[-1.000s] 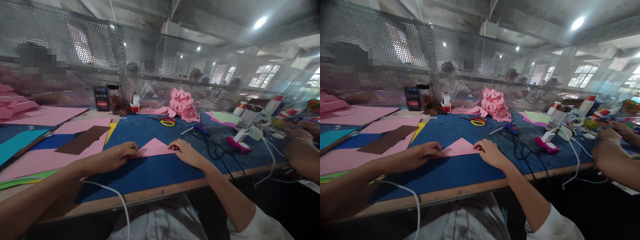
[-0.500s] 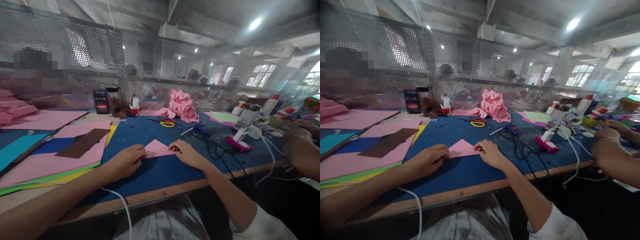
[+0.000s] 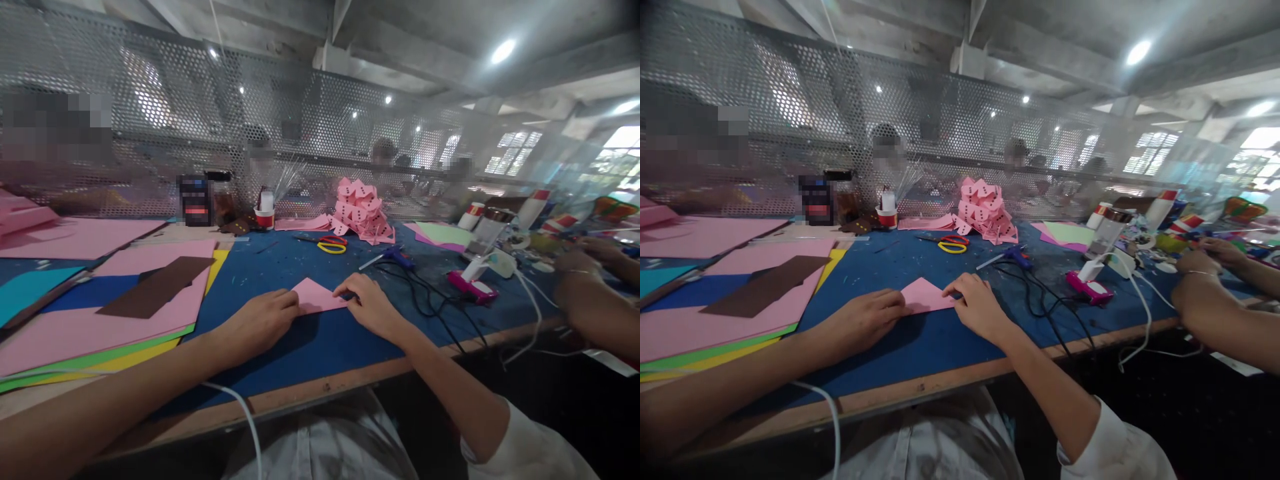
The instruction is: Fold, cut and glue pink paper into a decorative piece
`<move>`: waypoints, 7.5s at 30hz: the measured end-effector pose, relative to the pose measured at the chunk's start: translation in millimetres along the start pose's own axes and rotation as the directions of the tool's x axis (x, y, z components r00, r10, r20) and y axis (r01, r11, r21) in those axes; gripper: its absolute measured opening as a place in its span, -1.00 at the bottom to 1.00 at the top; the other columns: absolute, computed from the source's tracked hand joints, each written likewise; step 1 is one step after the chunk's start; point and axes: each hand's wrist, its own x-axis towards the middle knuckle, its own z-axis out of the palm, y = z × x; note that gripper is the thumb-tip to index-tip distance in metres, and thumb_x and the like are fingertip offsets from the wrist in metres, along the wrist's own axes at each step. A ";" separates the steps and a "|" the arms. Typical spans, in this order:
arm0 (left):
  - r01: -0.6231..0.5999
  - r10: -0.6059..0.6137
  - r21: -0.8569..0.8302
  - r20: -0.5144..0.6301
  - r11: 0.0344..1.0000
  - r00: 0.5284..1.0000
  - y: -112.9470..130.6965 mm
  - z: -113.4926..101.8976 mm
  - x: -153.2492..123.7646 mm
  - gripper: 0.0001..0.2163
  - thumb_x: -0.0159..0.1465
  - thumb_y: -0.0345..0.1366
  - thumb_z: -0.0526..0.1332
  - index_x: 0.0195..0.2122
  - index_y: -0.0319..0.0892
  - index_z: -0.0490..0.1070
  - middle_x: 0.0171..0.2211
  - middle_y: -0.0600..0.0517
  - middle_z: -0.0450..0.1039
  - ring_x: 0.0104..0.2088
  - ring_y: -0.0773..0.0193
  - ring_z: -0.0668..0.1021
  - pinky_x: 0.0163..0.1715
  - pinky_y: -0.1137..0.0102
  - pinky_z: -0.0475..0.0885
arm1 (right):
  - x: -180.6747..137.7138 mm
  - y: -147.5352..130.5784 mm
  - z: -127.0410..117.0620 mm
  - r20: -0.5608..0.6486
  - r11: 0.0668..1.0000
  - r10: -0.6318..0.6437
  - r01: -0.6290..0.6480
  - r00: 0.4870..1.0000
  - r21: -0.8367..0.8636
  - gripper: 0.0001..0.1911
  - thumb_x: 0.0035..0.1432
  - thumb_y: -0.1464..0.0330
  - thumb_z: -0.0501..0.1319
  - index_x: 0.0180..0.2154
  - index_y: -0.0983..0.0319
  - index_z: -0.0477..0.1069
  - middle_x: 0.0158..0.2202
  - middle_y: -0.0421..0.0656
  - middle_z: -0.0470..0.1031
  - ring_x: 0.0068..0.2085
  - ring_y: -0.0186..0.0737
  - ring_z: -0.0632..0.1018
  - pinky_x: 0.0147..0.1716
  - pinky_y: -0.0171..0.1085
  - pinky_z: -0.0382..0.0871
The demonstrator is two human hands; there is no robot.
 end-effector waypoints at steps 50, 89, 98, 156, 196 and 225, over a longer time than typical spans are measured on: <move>0.379 -0.436 -0.465 -0.018 0.800 0.900 -14.2 10.4 2.4 -0.86 0.35 -0.26 0.21 -0.26 -0.13 0.55 -0.27 0.04 0.57 -0.25 0.22 0.55 -0.25 0.41 0.33 | 11.8 -12.7 18.6 0.090 0.995 -0.039 0.047 0.995 -0.089 -0.85 0.32 0.30 0.27 -0.29 0.24 0.46 -0.29 -0.19 0.48 -0.22 -0.25 0.46 -0.22 -0.29 0.24; 0.066 -0.066 -0.085 -0.001 0.994 0.998 -8.3 9.7 -0.2 -0.63 0.38 -0.55 0.02 0.04 -0.07 0.49 -0.03 -0.04 0.49 -0.08 0.14 0.47 -0.04 0.21 0.35 | 16.7 -29.5 34.3 0.053 0.969 0.048 -0.034 0.997 -0.246 -0.86 0.27 0.25 0.23 -0.18 0.15 0.42 -0.15 -0.15 0.47 -0.08 -0.12 0.42 -0.15 -0.17 0.14; 0.062 -0.064 -0.099 -0.011 0.993 0.998 -9.7 10.4 -2.1 -0.61 0.38 -0.55 0.00 0.07 -0.08 0.50 -0.04 -0.07 0.50 -0.07 0.13 0.47 -0.03 0.22 0.36 | 7.2 -13.0 17.8 0.059 0.969 0.134 -0.118 0.989 -0.215 -0.88 0.26 0.27 0.24 -0.16 0.14 0.44 -0.14 -0.15 0.45 -0.06 -0.13 0.41 -0.13 -0.18 0.14; 0.158 -0.161 0.064 0.048 0.985 0.986 8.0 -5.4 -33.7 -0.53 0.22 -0.67 0.04 0.06 -0.15 0.45 -0.11 -0.08 0.47 -0.09 0.13 0.49 -0.06 0.31 0.45 | -6.6 -9.4 12.1 0.105 0.950 -0.285 0.295 0.953 -0.099 -0.54 0.22 0.64 0.02 -0.02 0.22 0.56 -0.09 -0.08 0.51 -0.02 -0.16 0.45 0.03 -0.20 0.34; 0.383 -0.372 0.118 -0.107 0.916 0.922 -7.0 -7.5 -82.0 -0.61 0.32 -0.58 -0.03 -0.12 -0.16 0.57 -0.14 -0.07 0.57 -0.14 0.10 0.58 -0.05 0.17 0.45 | -3.5 -11.2 11.4 0.076 0.943 -0.307 0.314 0.949 -0.108 -0.74 0.33 0.50 0.13 -0.07 0.21 0.55 -0.15 -0.09 0.50 -0.08 -0.18 0.48 -0.05 -0.23 0.35; 0.082 -0.757 -0.986 0.162 -0.143 0.633 7.8 -19.7 34.7 -0.71 0.15 -0.08 0.41 -0.32 -0.22 0.51 -0.33 0.00 0.55 -0.28 0.27 0.57 -0.09 0.29 0.49 | 45.6 -53.2 10.2 -0.148 0.728 -0.551 0.386 0.821 -0.567 -0.75 0.43 0.38 0.02 -0.22 0.25 0.45 -0.29 -0.06 0.50 -0.21 -0.10 0.41 -0.14 -0.07 0.14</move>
